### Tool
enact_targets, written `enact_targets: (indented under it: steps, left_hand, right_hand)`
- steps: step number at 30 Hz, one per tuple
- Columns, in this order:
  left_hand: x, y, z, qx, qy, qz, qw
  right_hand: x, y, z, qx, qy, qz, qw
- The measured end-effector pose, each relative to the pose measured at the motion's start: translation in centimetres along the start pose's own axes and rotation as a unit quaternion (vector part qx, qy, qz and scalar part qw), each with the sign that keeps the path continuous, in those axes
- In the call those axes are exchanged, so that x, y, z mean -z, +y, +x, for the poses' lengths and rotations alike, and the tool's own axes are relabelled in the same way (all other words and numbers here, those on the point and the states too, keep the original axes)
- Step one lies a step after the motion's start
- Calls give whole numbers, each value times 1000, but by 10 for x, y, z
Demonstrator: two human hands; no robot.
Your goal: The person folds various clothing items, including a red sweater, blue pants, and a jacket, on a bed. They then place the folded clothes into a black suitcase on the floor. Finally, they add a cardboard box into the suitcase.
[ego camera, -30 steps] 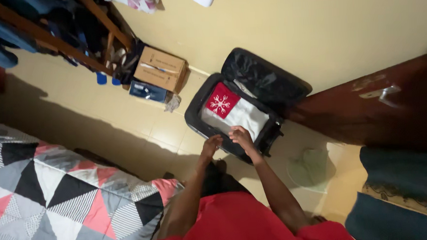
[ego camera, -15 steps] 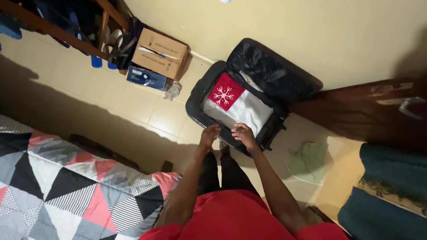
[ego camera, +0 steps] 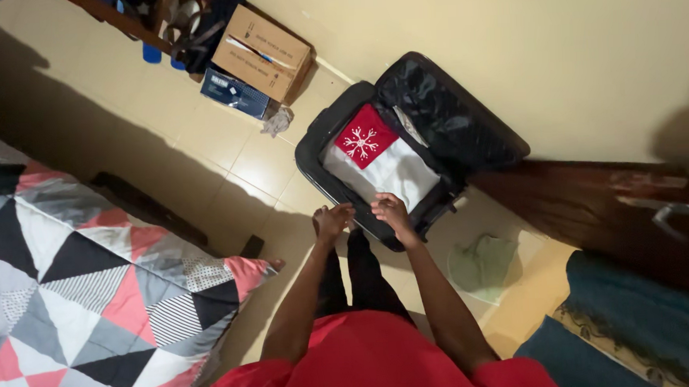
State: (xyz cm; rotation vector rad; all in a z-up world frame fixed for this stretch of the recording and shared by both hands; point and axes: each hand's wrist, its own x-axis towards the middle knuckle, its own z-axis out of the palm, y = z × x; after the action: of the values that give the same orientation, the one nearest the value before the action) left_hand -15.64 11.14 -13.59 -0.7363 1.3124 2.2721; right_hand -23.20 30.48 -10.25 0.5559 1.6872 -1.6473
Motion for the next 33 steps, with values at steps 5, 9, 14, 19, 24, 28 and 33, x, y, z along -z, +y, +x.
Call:
enact_targets:
  steps: [5,9,14,19,24,28,33]
  left_hand:
    - [-18,-16,20,-39,-104,-211,971]
    - [-27,-30,40,-89,-29,-85,992]
    - [-21,-65,66,-20,15,-92,995]
    - [0,-95,114,-4,-13,-201,979]
    - [25,-136,162,-40,71,-31,996]
    - [46,-158,193,-87,54,-48,994]
    - [63,-185,210,-50,74,-46,995]
  right_hand:
    - [28,5,15,2,-14,-5,1000]
    - [46,13,37,-8,-3,-26,1000]
    - [67,39,85,-8,-23,6,1000]
    - [80,68,145,-59,-5,-38,998]
    - [83,97,217,-69,12,-46,996]
    - [85,113,266,-65,32,-33,997]
    - [86,113,322,-45,50,-11,998]
